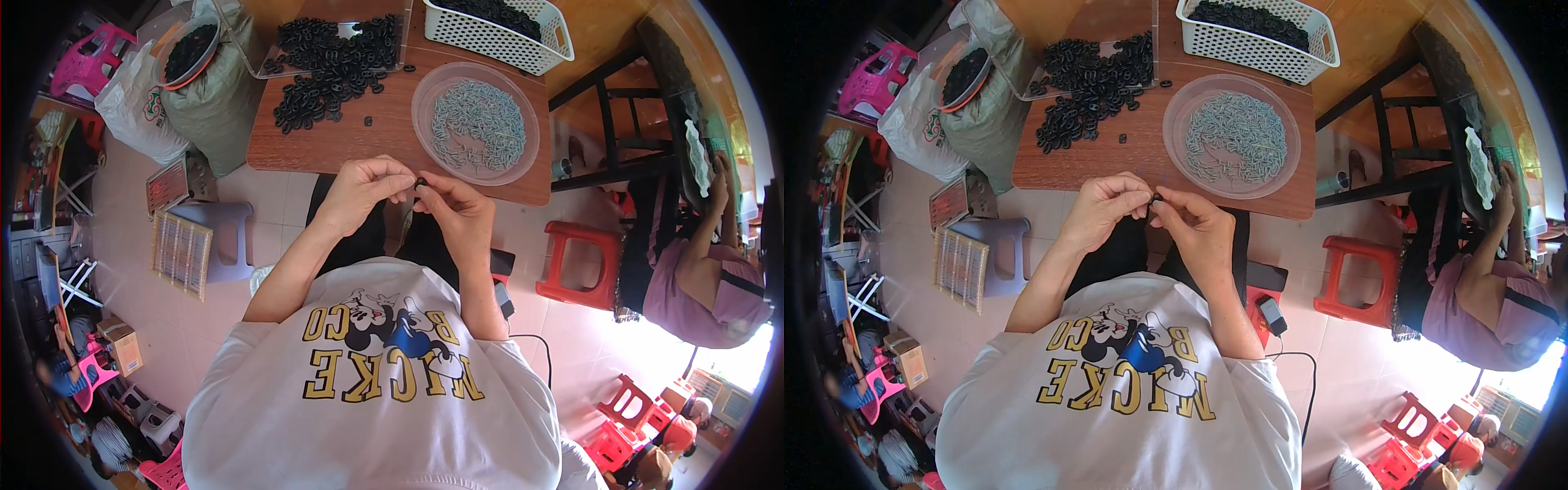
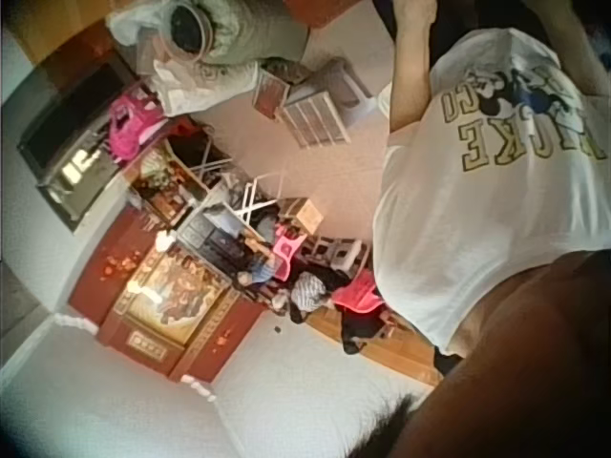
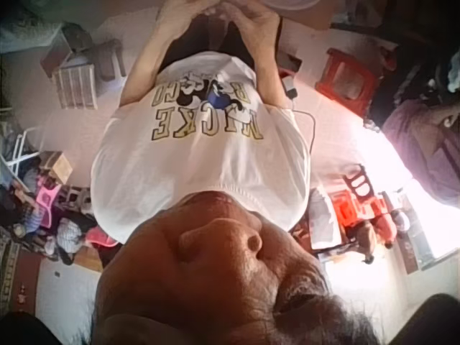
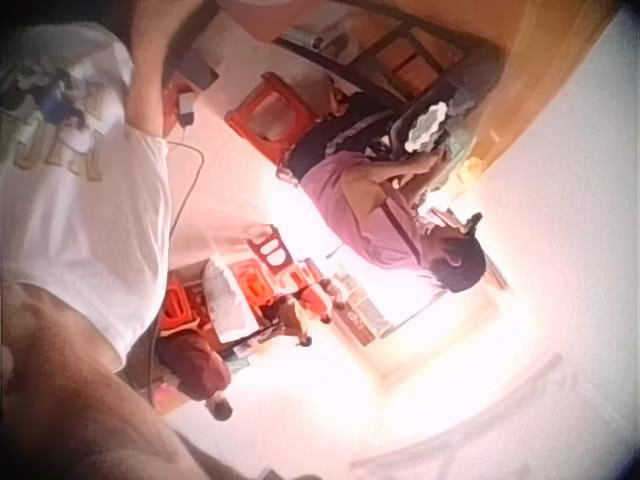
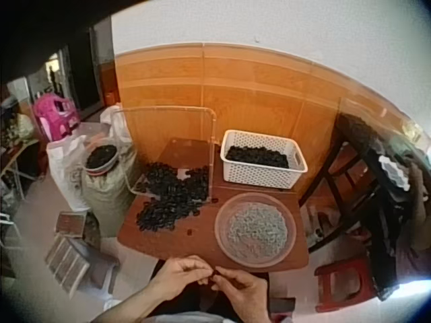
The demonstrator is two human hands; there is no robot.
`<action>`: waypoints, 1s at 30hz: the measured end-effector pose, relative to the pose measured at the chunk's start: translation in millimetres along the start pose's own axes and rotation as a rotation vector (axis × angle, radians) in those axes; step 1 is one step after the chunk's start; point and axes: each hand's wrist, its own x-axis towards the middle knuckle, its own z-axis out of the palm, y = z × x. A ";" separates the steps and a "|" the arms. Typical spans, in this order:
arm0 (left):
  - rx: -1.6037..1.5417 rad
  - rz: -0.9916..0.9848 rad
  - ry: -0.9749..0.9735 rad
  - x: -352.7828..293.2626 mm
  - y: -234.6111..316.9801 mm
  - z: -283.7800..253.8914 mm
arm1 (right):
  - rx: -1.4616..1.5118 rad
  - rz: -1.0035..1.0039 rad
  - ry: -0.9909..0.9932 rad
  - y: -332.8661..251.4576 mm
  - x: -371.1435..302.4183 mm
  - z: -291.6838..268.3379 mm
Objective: The person sits at a table and repeatedly picks up small black plastic components and light blue metal pins. They insert the pins into the plastic components by hand and place the assembled units into a white basket.
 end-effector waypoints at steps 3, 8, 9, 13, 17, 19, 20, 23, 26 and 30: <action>0.039 -0.010 0.000 -0.7 -0.7 -1.3 | -0.093 -0.038 0.024 -1.8 -2.8 0.3; -0.066 -0.090 -0.021 -1.7 -1.7 -1.2 | -0.023 0.007 0.007 -2.1 -3.1 -0.2; -0.082 -0.099 -0.027 -1.6 -2.7 -1.4 | -0.008 0.018 0.000 -2.5 -3.1 -0.9; -0.026 -0.069 -0.019 -2.8 -2.9 -1.0 | -0.056 0.007 0.008 -0.9 -4.5 0.1; 0.170 0.020 0.009 -4.6 -2.5 -0.3 | -0.200 -0.058 0.010 -0.4 -6.9 1.1; 0.248 0.011 0.032 -5.9 -0.9 0.8 | -0.214 -0.083 0.014 2.7 -7.8 3.5; 0.246 0.010 0.039 -6.1 -1.5 1.2 | -0.206 -0.073 0.021 4.4 -7.9 5.0; 0.227 0.025 0.058 -5.9 -6.2 0.2 | -0.157 -0.037 0.035 12.8 -5.6 7.8; 0.113 0.033 0.086 -4.1 -12.4 -2.6 | -0.059 0.000 0.040 18.4 -1.9 9.1; -0.133 -0.046 0.105 -2.0 -15.0 -5.7 | -0.006 -0.016 0.055 17.8 -2.0 10.9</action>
